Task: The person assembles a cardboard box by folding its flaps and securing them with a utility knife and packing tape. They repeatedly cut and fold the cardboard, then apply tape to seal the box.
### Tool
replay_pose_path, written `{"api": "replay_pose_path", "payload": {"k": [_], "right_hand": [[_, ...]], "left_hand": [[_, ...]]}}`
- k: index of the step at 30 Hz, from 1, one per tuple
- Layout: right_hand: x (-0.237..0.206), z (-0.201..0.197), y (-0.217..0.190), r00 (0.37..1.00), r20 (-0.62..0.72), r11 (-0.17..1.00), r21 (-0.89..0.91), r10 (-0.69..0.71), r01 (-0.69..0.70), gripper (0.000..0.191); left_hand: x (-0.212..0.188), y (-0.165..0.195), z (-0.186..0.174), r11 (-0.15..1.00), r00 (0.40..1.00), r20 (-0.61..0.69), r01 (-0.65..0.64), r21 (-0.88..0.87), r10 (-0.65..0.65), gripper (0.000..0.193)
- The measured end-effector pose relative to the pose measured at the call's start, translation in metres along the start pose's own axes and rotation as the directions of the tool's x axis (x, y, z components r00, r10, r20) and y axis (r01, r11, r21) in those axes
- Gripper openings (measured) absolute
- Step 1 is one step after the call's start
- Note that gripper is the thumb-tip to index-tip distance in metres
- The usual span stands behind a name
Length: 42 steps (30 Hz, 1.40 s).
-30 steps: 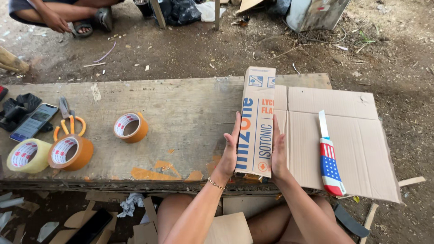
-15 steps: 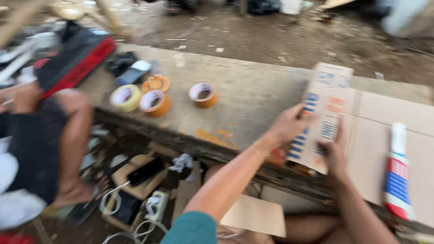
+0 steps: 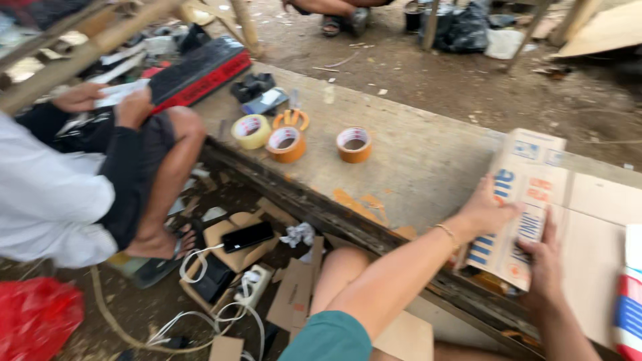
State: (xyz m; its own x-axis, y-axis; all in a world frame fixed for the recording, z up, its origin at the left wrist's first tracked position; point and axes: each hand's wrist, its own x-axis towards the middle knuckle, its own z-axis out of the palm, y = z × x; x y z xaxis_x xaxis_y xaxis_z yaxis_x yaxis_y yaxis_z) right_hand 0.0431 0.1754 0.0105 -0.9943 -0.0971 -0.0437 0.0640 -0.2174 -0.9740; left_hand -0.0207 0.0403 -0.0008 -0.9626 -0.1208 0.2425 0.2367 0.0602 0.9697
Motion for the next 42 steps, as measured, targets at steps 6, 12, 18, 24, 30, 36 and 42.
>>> {"api": "replay_pose_path", "payload": {"k": [6,12,18,24,30,36,42], "right_hand": [[0.005,-0.001,-0.015,0.993,-0.043,0.993,0.043,0.110,-0.108,0.097],[0.012,-0.012,-0.014,0.999,-0.026,0.998,0.063,-0.020,0.022,0.096],[0.023,-0.004,-0.002,0.995,-0.082,0.994,0.096,0.055,-0.047,0.099],[0.060,-0.002,-0.005,0.999,-0.043,0.986,0.167,0.029,-0.022,0.077],[0.160,-0.024,-0.004,0.997,-0.017,0.990,0.115,0.078,-0.075,0.065],[0.232,-0.055,0.022,0.996,-0.013,0.978,0.185,-0.092,0.093,0.077],[0.229,-0.048,0.010,0.994,-0.082,0.984,0.172,0.072,-0.057,0.079]], "left_hand": [[0.032,-0.014,0.011,0.996,0.998,0.011,0.066,0.056,-0.067,0.060],[0.087,-0.024,0.030,0.968,0.967,0.085,0.246,-0.048,-0.242,0.059],[0.122,-0.055,0.039,0.945,0.977,0.132,0.198,-0.261,-0.168,0.062],[0.132,-0.073,0.035,0.969,0.988,0.150,0.066,-0.240,-0.030,0.061],[0.141,-0.076,0.029,0.983,0.993,0.070,-0.108,0.147,0.098,0.086],[0.148,-0.072,0.035,0.900,0.952,0.271,0.237,-0.367,-0.140,0.093],[0.148,-0.058,0.030,0.781,0.935,0.333,0.297,-0.550,-0.122,0.092]]}}
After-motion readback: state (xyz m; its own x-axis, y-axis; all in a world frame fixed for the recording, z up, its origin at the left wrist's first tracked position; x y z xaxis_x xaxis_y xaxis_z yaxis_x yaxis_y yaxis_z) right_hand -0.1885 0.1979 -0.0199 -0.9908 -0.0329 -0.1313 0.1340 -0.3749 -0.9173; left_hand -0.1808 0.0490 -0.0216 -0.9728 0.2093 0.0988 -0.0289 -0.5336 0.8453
